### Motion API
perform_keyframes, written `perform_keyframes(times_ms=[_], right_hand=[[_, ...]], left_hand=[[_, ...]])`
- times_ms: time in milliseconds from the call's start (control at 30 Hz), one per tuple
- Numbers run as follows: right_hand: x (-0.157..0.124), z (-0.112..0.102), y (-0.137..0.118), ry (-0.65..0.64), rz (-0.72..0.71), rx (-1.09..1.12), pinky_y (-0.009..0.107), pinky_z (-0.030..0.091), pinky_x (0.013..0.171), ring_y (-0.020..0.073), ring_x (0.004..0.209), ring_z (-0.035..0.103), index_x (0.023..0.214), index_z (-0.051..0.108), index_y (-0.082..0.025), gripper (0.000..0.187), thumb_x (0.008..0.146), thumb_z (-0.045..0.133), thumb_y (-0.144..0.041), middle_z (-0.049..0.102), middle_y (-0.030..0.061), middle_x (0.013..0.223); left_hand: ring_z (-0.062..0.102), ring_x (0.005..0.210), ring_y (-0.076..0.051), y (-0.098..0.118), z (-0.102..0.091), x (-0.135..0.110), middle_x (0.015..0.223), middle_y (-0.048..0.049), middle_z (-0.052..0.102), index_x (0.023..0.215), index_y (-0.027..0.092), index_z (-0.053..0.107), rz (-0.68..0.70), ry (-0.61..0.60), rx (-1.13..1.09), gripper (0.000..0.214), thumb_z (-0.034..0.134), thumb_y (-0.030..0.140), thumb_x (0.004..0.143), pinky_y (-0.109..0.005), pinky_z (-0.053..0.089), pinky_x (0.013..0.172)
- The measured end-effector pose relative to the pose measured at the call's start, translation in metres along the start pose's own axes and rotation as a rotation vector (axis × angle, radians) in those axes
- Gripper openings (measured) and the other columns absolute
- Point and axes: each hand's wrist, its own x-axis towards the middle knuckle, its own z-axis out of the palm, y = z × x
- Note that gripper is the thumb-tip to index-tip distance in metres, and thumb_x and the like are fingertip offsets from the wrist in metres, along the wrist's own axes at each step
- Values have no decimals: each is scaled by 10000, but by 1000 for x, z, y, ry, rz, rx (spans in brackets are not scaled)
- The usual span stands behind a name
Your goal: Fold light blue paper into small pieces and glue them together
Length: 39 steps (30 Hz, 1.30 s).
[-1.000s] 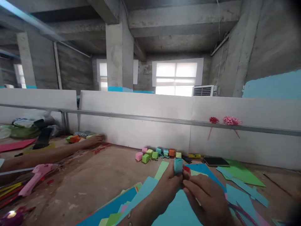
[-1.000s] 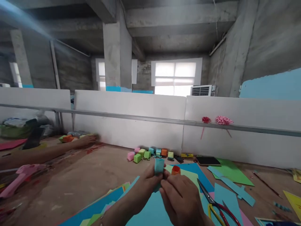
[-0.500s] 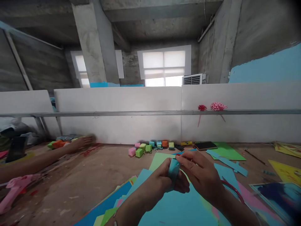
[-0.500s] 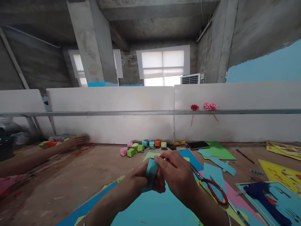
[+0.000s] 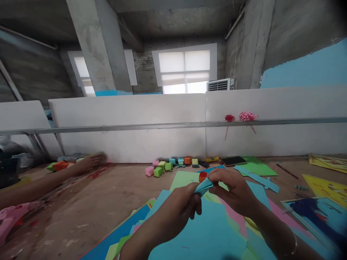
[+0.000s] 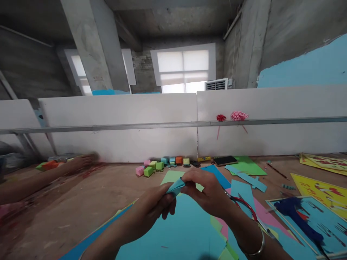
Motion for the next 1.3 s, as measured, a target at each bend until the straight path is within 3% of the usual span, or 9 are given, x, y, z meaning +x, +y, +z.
perform_keyframes(times_ms=[133, 267, 400, 533, 700, 867, 967, 1133, 1300], right_hand=[[-1, 3, 2, 31, 54, 29, 231, 447, 563, 114, 608, 522, 755, 575, -196, 192, 934, 528, -243, 573, -10, 676], [-2, 5, -1, 120, 154, 72, 233, 409, 519, 113, 570, 468, 694, 538, -194, 278, 952, 480, -279, 504, -17, 639], [-4, 7, -5, 199, 163, 48, 241, 402, 519, 115, 569, 470, 672, 530, -192, 297, 953, 469, -266, 505, -16, 630], [-7, 14, -7, 297, 127, -43, 243, 374, 509, 109, 557, 457, 655, 503, -193, 270, 924, 504, -213, 496, -22, 613], [-7, 19, -9, 286, 84, -62, 245, 350, 492, 105, 530, 431, 621, 454, -199, 296, 908, 521, -186, 427, -39, 561], [-5, 14, -8, 255, 59, -23, 265, 472, 602, 154, 711, 587, 777, 586, -199, 125, 902, 576, -201, 626, 24, 759], [-6, 12, -10, 237, 90, 2, 274, 501, 659, 182, 837, 622, 865, 615, -209, 17, 879, 625, -210, 664, 47, 876], [-5, 13, -14, 276, 49, -2, 242, 491, 651, 135, 736, 600, 751, 539, -211, 156, 865, 598, -122, 636, 10, 790], [-5, 16, -16, 254, -36, -8, 242, 470, 597, 128, 678, 556, 735, 502, -196, 180, 856, 553, -74, 600, 24, 751]], left_hand=[[483, 578, -108, -2, 5, 3, 741, -4, 596, 933, 184, 537, 5, 22, -36, 332, 346, 448, 992, -226, 398, 568], [518, 554, -99, -5, 11, 7, 734, -17, 607, 835, 179, 510, -16, -13, -206, 408, 351, 530, 970, -212, 408, 530], [516, 514, -93, -4, 18, 8, 699, -20, 620, 773, 183, 479, -22, 8, -252, 430, 331, 534, 974, -206, 393, 498], [572, 607, -126, -1, 23, 8, 709, -31, 656, 781, 176, 553, -14, 115, -149, 413, 371, 492, 977, -230, 425, 587], [573, 643, -144, -3, 27, 10, 705, -32, 666, 755, 169, 670, 9, 301, -11, 379, 487, 448, 935, -238, 398, 603], [625, 660, -142, -8, 26, 11, 736, -31, 707, 785, 174, 665, 85, 338, -3, 376, 426, 395, 973, -223, 444, 623], [657, 690, -151, -11, 24, 11, 762, -24, 719, 845, 187, 659, 156, 386, 115, 318, 419, 343, 981, -225, 466, 633], [642, 677, -172, -12, 23, 13, 759, -22, 708, 919, 198, 652, 351, 491, 456, 194, 462, 212, 952, -252, 470, 604], [637, 755, -167, -6, 27, 12, 822, -43, 690, 897, 178, 645, 435, 620, 391, 88, 558, 171, 905, -250, 499, 643]])
